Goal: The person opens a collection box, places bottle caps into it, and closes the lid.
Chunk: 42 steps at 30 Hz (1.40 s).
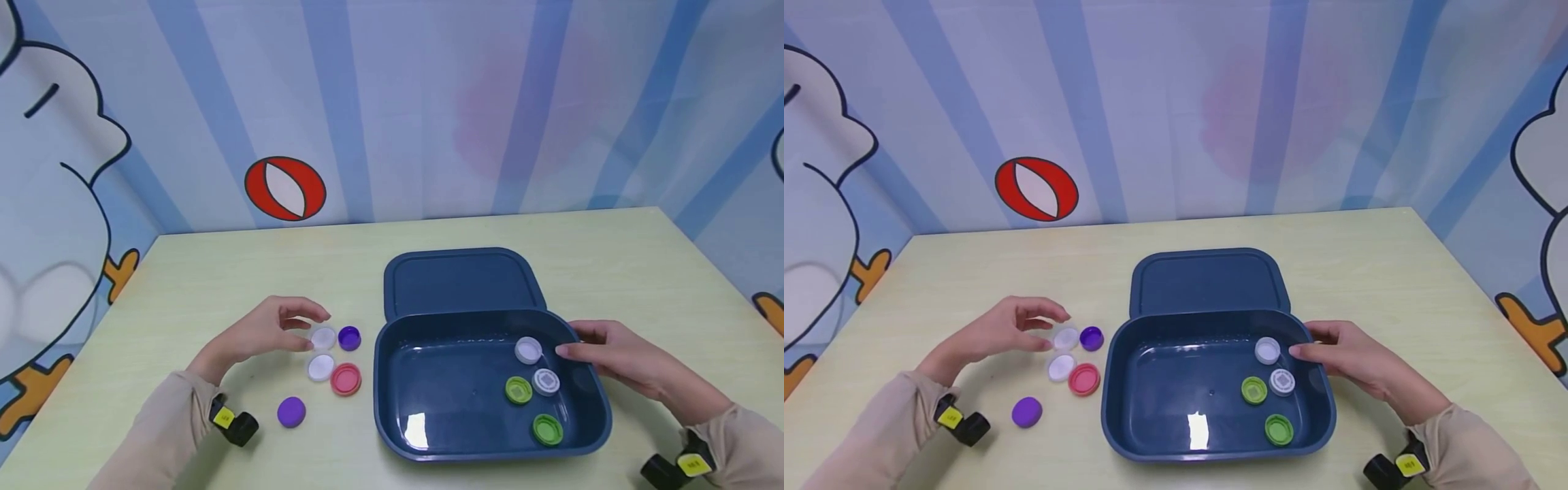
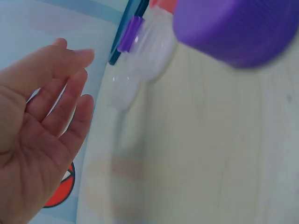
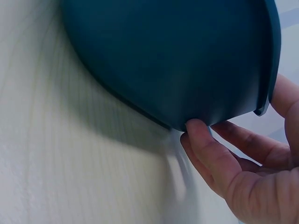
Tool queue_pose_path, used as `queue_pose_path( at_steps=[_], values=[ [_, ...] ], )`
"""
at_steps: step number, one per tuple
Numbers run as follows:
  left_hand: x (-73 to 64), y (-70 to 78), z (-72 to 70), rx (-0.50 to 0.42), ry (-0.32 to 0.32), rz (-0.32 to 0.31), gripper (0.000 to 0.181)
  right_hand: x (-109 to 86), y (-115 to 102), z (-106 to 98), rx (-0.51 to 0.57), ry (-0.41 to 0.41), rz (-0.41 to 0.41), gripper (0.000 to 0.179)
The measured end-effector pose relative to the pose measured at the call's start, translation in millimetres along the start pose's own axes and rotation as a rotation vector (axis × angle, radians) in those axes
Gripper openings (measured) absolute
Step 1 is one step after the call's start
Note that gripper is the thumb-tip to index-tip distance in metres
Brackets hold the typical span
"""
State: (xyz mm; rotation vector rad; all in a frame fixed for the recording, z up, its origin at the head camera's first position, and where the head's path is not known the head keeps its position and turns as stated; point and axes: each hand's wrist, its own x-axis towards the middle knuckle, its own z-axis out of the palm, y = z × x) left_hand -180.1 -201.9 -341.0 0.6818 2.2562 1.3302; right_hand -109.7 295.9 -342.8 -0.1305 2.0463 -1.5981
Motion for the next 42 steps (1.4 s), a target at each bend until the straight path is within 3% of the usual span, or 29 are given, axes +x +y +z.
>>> queue_pose_path(
  at_steps=[9, 16, 33, 42],
  values=[
    [0.6, -17.4, -4.8, 0.009, 0.035, -0.078, 0.042, 1.1, 0.9, 0.1, -0.003, 0.000, -0.002, 0.058],
    [4.9, -24.5, -3.8, 0.053, 0.024, -0.119, 0.046, 1.3, 1.2, -0.1, -0.006, 0.000, -0.002, 0.058],
    [16.7, -18.1, 2.5, 0.210, -0.028, -0.071, 0.044, 1.8, 0.7, -0.6, -0.007, -0.001, 0.002, 0.059],
    [16.0, -18.8, 1.9, 0.194, -0.010, -0.065, 0.043, 2.9, -0.9, -1.1, -0.012, 0.002, 0.012, 0.061]
  ],
)
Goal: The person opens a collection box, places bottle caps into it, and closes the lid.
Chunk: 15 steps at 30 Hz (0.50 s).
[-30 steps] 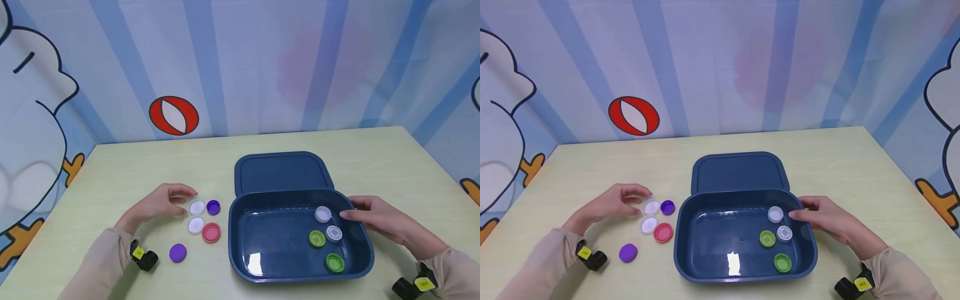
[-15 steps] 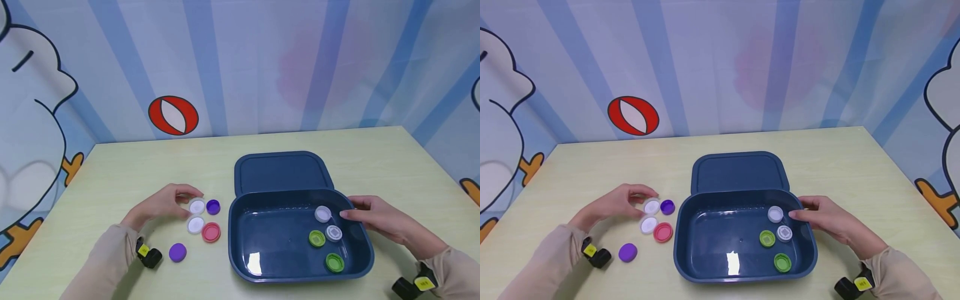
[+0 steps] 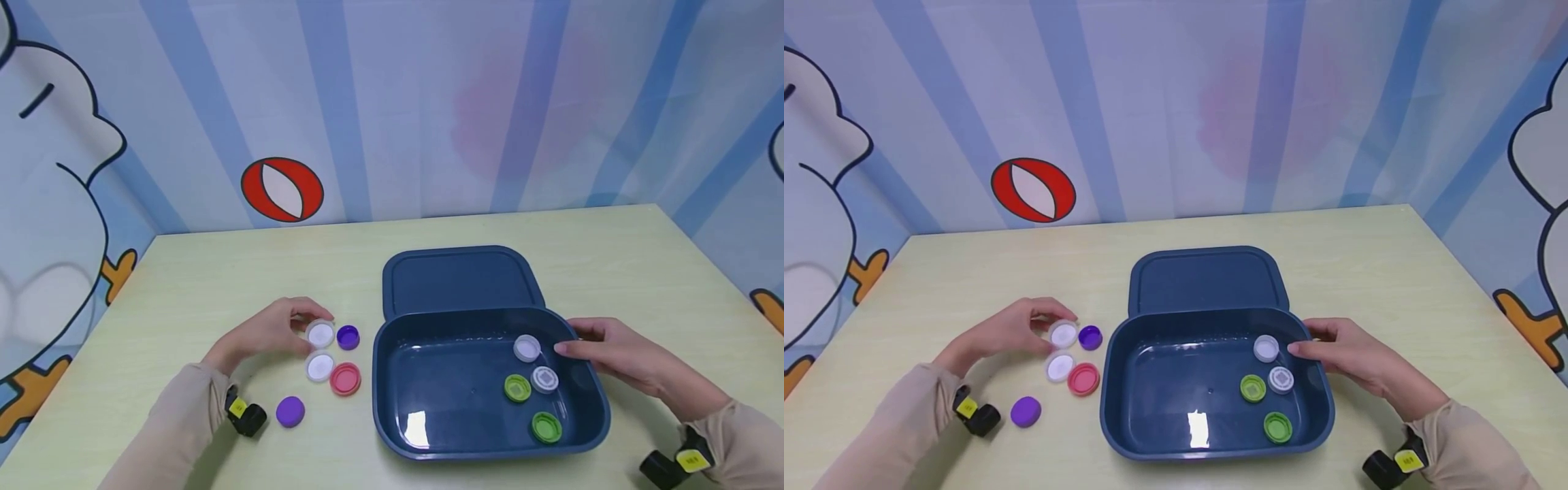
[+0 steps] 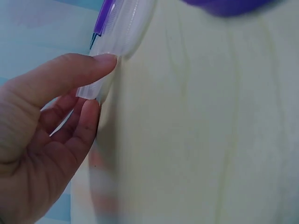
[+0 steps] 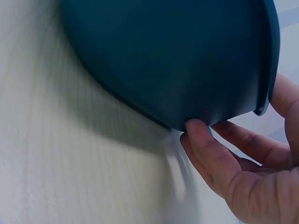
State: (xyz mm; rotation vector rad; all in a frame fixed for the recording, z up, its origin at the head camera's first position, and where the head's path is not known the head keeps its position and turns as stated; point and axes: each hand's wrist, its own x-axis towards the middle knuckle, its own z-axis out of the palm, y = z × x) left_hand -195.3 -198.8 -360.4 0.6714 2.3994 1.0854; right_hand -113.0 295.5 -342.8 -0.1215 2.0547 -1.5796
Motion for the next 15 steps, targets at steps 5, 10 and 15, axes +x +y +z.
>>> queue_pose_path(
  at_steps=[5, 10, 15],
  values=[
    [-0.2, 2.4, -1.6, -0.023, 0.004, -0.012, 0.042, 0.2, -0.5, -0.4, 0.004, -0.003, -0.005, 0.060],
    [-0.7, 7.9, -2.3, -0.017, 0.010, -0.034, 0.043, -0.1, -0.2, -0.3, 0.011, -0.013, -0.016, 0.059],
    [-1.5, 13.4, -3.7, 0.012, 0.032, -0.047, 0.043, -0.2, 0.4, -0.1, 0.014, -0.012, -0.008, 0.060]
  ],
)
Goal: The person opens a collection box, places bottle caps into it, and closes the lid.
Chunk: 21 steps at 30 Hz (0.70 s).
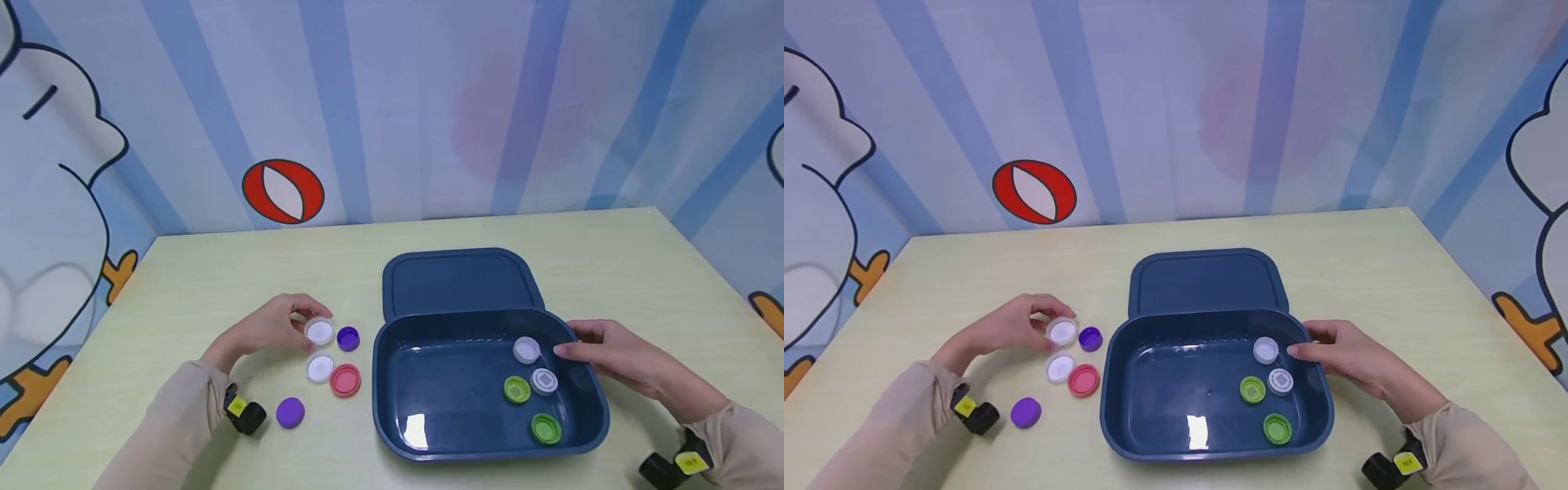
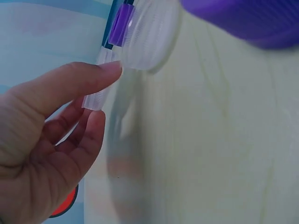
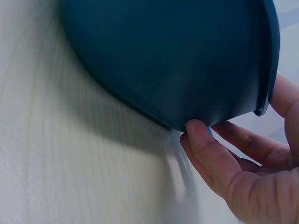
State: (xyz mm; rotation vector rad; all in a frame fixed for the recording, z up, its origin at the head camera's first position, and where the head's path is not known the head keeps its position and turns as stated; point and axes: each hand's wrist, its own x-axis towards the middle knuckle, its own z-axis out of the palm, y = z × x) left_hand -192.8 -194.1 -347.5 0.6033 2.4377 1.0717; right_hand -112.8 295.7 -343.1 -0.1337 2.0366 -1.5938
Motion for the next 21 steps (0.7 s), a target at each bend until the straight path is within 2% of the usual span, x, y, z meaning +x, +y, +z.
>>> queue_pose_path(
  at_steps=[7, 21],
  values=[
    [-0.7, 9.0, -1.6, 0.028, 0.004, 0.008, 0.043, 0.0, 0.5, -0.2, 0.005, -0.001, 0.002, 0.060],
    [-0.2, 38.7, 2.0, 0.066, 0.020, 0.060, 0.046, 0.1, 0.6, -0.8, 0.002, 0.000, -0.001, 0.061]
  ],
)
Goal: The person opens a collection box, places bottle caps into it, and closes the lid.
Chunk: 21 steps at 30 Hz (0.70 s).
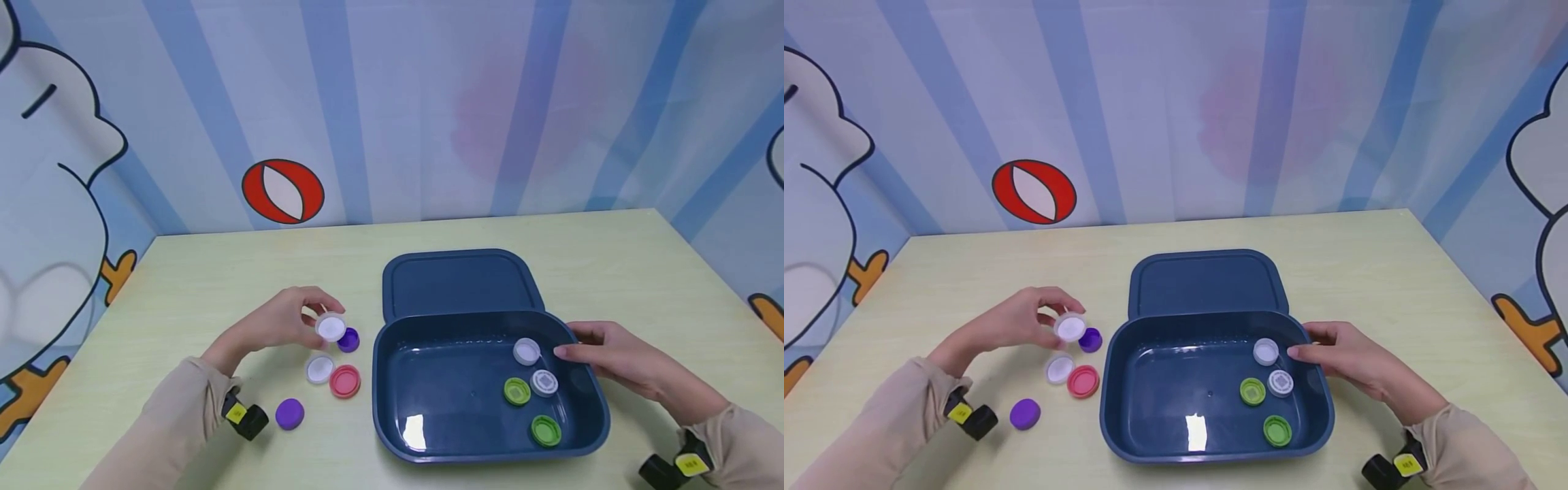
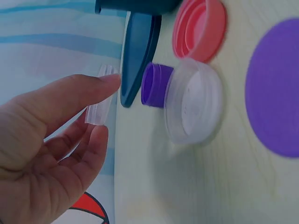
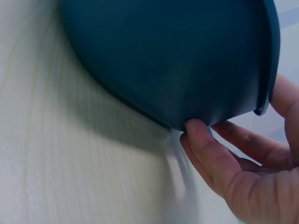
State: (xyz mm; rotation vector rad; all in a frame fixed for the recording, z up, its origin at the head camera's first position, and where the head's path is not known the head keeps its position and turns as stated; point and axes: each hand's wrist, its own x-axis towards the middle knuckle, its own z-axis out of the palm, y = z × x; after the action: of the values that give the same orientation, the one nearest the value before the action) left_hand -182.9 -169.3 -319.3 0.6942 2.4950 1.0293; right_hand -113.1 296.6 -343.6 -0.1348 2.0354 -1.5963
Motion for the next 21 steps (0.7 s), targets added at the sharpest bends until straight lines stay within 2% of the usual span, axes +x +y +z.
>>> queue_pose_path(
  at_steps=[8, 14, 21],
  values=[
    [-1.4, 20.7, 3.9, -0.005, 0.021, 0.029, 0.046, -1.5, -1.3, 0.2, 0.004, -0.004, 0.013, 0.063],
    [-1.7, 28.6, 8.9, -0.016, 0.071, 0.068, 0.046, -0.7, 0.2, -0.1, 0.008, -0.009, -0.005, 0.060],
    [1.5, 35.3, 11.8, -0.028, 0.077, 0.084, 0.046, -0.7, 0.1, 0.0, 0.009, -0.010, -0.004, 0.058]
  ],
)
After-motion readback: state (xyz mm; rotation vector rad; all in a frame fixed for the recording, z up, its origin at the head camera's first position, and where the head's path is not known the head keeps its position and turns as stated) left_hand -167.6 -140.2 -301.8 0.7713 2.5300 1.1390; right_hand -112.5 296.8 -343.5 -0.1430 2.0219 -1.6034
